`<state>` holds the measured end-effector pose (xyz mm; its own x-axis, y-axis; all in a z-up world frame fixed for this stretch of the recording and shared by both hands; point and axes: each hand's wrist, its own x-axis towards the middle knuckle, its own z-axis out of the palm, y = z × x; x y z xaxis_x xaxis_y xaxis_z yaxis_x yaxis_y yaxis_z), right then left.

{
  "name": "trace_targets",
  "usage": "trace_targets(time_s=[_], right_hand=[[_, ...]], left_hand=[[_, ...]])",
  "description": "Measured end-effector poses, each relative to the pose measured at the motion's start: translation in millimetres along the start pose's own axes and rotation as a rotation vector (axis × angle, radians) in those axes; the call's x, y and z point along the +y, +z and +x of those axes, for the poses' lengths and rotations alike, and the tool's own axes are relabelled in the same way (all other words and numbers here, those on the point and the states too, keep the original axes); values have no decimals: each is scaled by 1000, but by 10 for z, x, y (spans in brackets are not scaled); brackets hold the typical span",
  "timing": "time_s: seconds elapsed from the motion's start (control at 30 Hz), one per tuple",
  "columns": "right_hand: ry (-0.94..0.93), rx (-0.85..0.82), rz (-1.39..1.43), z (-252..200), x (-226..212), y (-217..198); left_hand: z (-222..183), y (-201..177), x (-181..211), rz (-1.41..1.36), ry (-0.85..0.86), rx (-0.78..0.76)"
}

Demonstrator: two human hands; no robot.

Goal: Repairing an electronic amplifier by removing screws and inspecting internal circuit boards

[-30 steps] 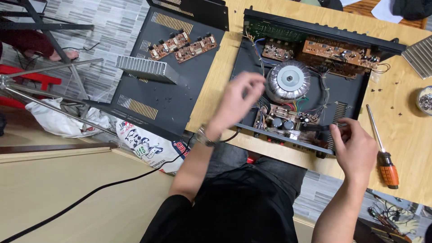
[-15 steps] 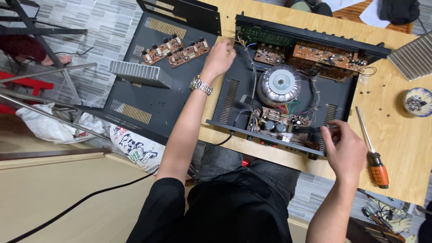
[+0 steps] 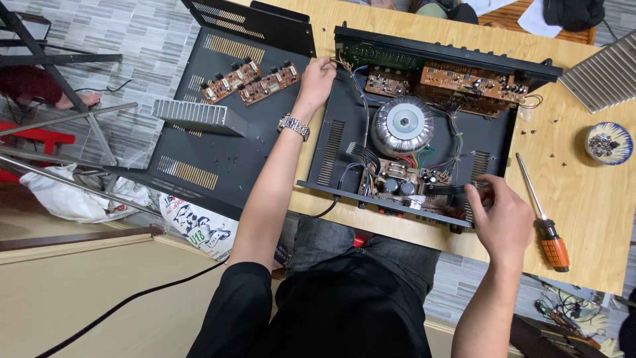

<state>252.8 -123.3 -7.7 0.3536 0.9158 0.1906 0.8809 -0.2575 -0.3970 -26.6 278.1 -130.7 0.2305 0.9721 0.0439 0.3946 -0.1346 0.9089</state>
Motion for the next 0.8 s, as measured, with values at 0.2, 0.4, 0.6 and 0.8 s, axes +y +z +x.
trace_targets(time_s=[0.2, 0.4, 0.6, 0.8], right_hand=[[19, -5, 9, -2, -40, -25], [4, 12, 8, -5, 8, 16], [5, 15, 10, -14, -9, -4], [-16, 29, 17, -31, 9, 5]], left_hand=[[-48, 14, 107, -40, -42, -45], [-44, 16, 64, -110, -111, 22], [-206, -92, 335, -245, -153, 42], [-143, -101, 362, -267, -242, 164]])
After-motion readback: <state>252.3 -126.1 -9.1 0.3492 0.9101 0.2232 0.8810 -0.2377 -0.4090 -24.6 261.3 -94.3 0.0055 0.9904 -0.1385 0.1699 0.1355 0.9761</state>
